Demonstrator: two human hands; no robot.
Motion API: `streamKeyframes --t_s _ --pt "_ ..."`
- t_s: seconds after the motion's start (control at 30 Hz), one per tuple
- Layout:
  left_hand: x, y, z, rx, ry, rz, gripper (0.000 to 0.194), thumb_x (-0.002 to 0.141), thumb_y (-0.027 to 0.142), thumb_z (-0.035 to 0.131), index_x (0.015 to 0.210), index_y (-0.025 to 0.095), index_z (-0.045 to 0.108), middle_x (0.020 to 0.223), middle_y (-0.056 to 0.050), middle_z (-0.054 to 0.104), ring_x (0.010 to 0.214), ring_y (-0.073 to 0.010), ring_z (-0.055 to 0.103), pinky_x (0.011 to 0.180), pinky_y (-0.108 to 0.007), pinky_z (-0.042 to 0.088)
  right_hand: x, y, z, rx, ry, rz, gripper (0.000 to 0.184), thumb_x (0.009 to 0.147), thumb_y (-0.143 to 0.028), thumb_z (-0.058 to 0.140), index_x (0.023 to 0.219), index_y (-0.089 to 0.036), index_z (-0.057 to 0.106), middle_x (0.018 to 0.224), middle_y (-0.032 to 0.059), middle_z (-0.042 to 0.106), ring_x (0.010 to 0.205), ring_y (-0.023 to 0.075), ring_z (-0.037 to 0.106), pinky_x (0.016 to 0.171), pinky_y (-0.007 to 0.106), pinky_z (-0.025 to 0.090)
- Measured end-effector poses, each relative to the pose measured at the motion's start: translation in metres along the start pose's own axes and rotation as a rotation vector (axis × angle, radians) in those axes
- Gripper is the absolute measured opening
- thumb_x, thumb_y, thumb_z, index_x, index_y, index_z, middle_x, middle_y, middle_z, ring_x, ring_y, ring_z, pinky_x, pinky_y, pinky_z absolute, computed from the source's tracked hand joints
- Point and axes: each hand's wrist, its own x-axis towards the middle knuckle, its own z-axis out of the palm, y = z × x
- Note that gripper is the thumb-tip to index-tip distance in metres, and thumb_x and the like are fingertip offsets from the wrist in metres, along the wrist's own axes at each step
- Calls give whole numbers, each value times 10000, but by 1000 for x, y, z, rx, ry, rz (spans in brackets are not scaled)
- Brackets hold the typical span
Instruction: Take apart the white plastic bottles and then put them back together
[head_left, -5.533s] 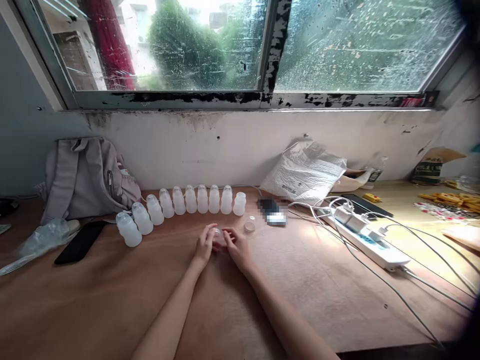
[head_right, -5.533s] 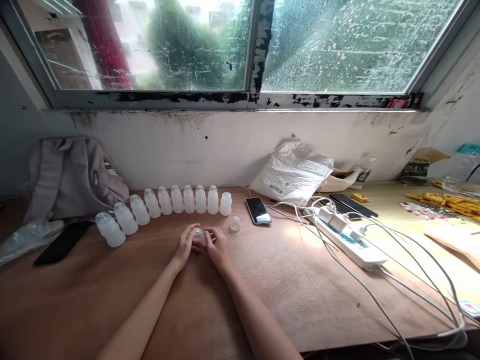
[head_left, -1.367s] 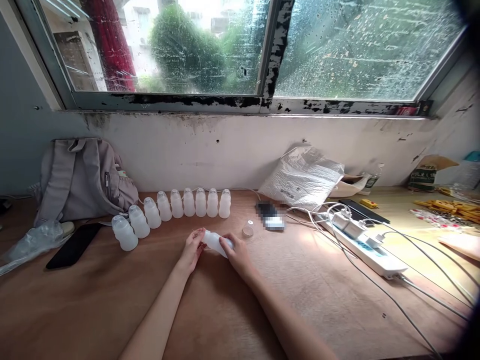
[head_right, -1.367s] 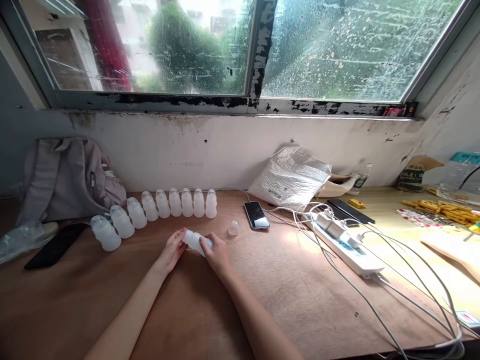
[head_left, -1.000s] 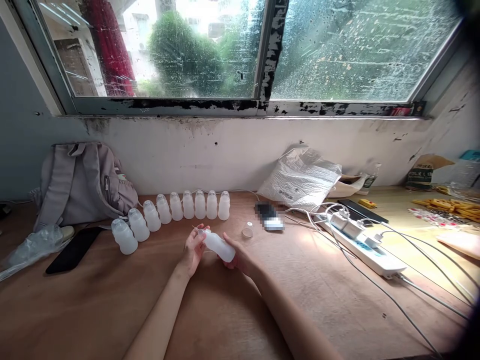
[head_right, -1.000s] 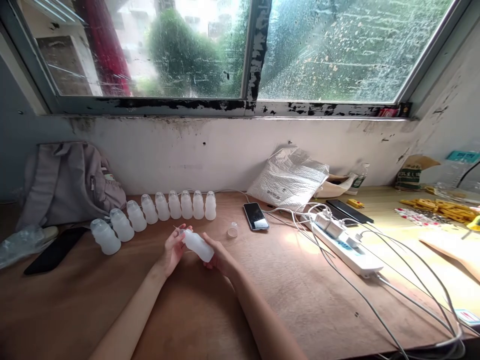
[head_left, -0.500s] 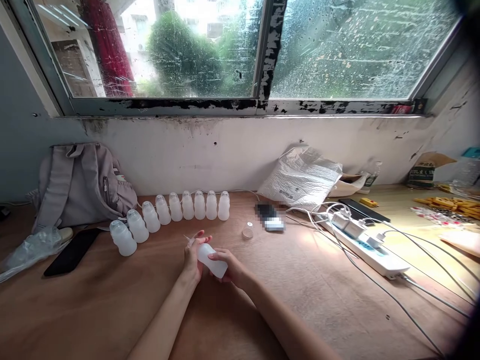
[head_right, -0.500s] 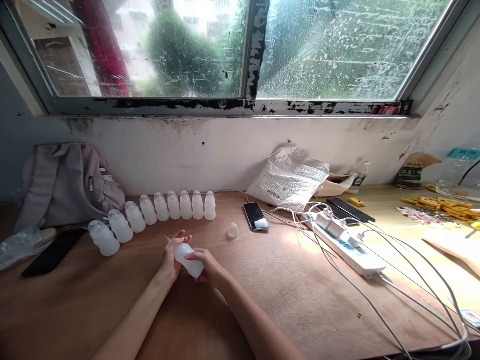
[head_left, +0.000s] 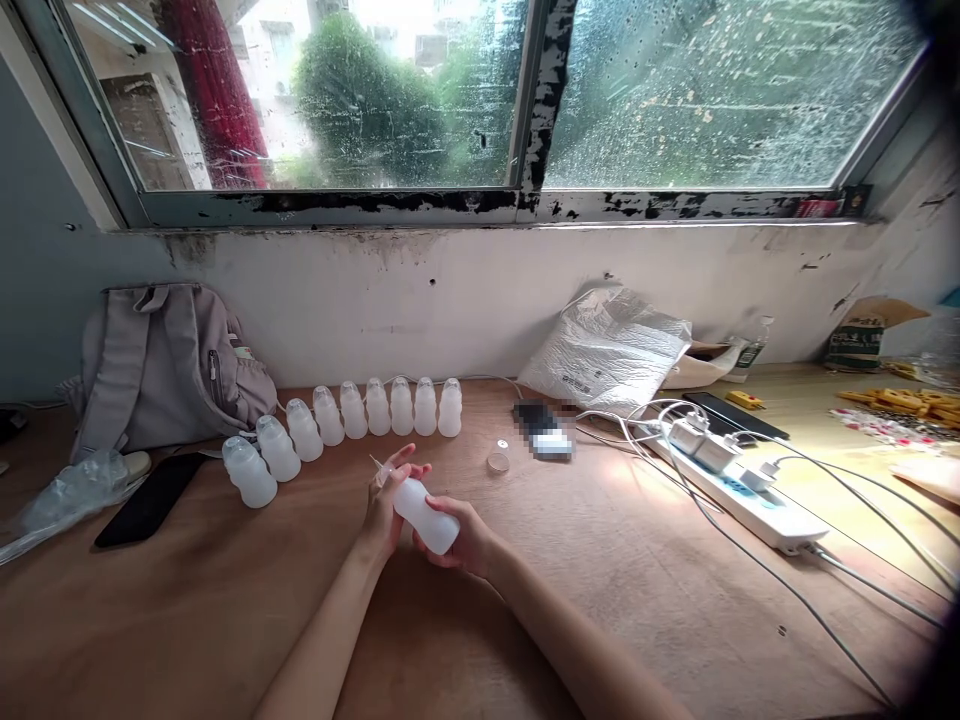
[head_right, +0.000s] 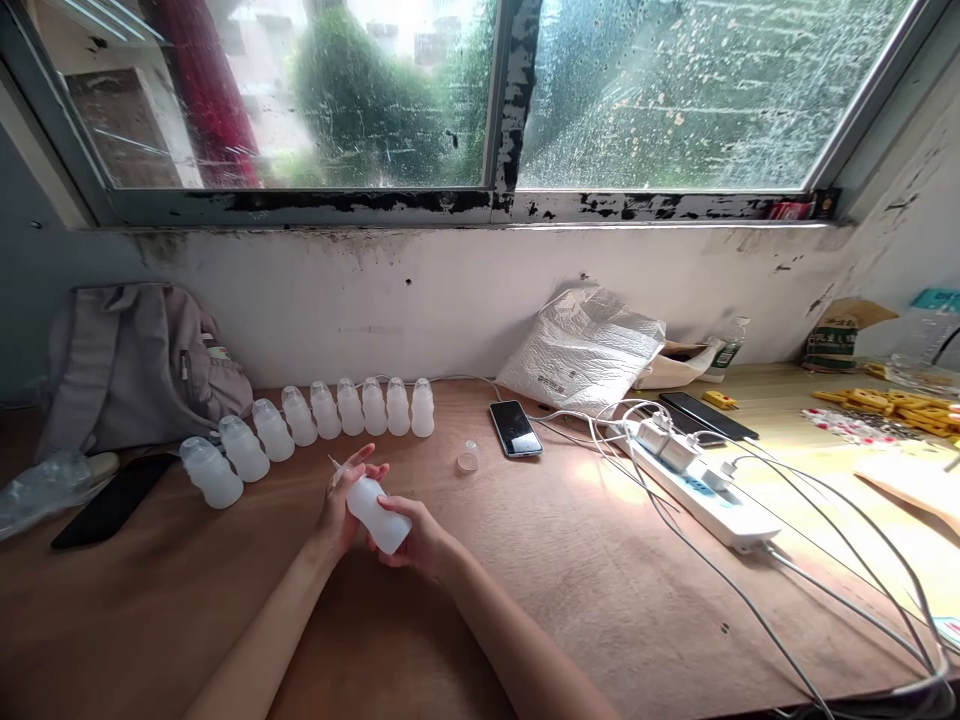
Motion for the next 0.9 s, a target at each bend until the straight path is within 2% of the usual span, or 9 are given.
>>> streamKeyframes --t_s 0.1,0.2,0.27,0.4,0.5,0.57,0.63,0.73,0.9 --pt "9 -7 -7 -47 21 -52 476 676 377 610 1107 215 490 1000 -69 594 902 -184 569 751 -280 439 5 6 6 -191 254 -233 432 743 -537 447 987 -180 448 695 25 561 426 88 446 349 193 269" --pt "15 -18 -13 -8 -3 -159 500 666 427 613 1088 188 494 935 -75 610 834 -176 584 695 -265 449 11 10 6 -390 450 -428 437 753 -515 460 1073 -227 391 869 34 552 563 111 501 435 221 374" --pt "16 -23 -16 22 -18 -191 466 671 439 603 1044 171 521 890 -72 620 796 -174 590 663 -254 449 12 10 3 -496 470 -503 424 781 -491 430 1106 -223 383 968 52 531 749 145 532 588 262 436" --pt "18 -25 -18 -23 33 -223 428 692 490 547 954 152 569 834 -54 628 721 -155 593 616 -231 449 12 5 -8 -731 502 -626 323 832 -424 354 1033 -211 491 1018 65 506 945 179 491 787 317 409" --pt "19 -21 -19 -58 74 -263 436 700 502 521 964 158 565 794 -35 625 660 -142 594 570 -223 447 12 -2 -30 -932 791 -733 262 799 -380 412 916 -194 555 986 85 497 950 214 477 824 369 381" --pt "19 -18 -19 -49 75 -281 441 701 508 513 971 162 555 779 -30 621 627 -142 596 528 -224 443 12 -8 -52 -1002 1042 -790 304 759 -337 454 1005 -171 523 1058 117 463 1033 245 425 891 415 320" --pt "16 -16 -18 -33 59 -301 446 699 522 504 963 165 552 787 -30 619 604 -142 598 504 -230 444 11 -15 -76 -1041 1188 -816 414 723 -286 470 1113 -148 455 1166 143 409 1143 264 329 940 438 254" --pt "12 -12 -13 -12 8 -331 463 704 547 475 950 164 558 816 -40 622 581 -142 598 510 -250 462 7 -22 -103 -986 1247 -747 473 653 -266 519 1108 -159 451 1172 129 446 1154 270 333 964 451 202" --pt "6 -9 -6 77 -77 -369 520 703 591 431 938 148 570 840 -69 629 554 -144 592 499 -261 466 5 -24 -110 -644 1136 -678 338 573 -307 624 884 -215 529 916 70 592 943 245 515 848 396 350"
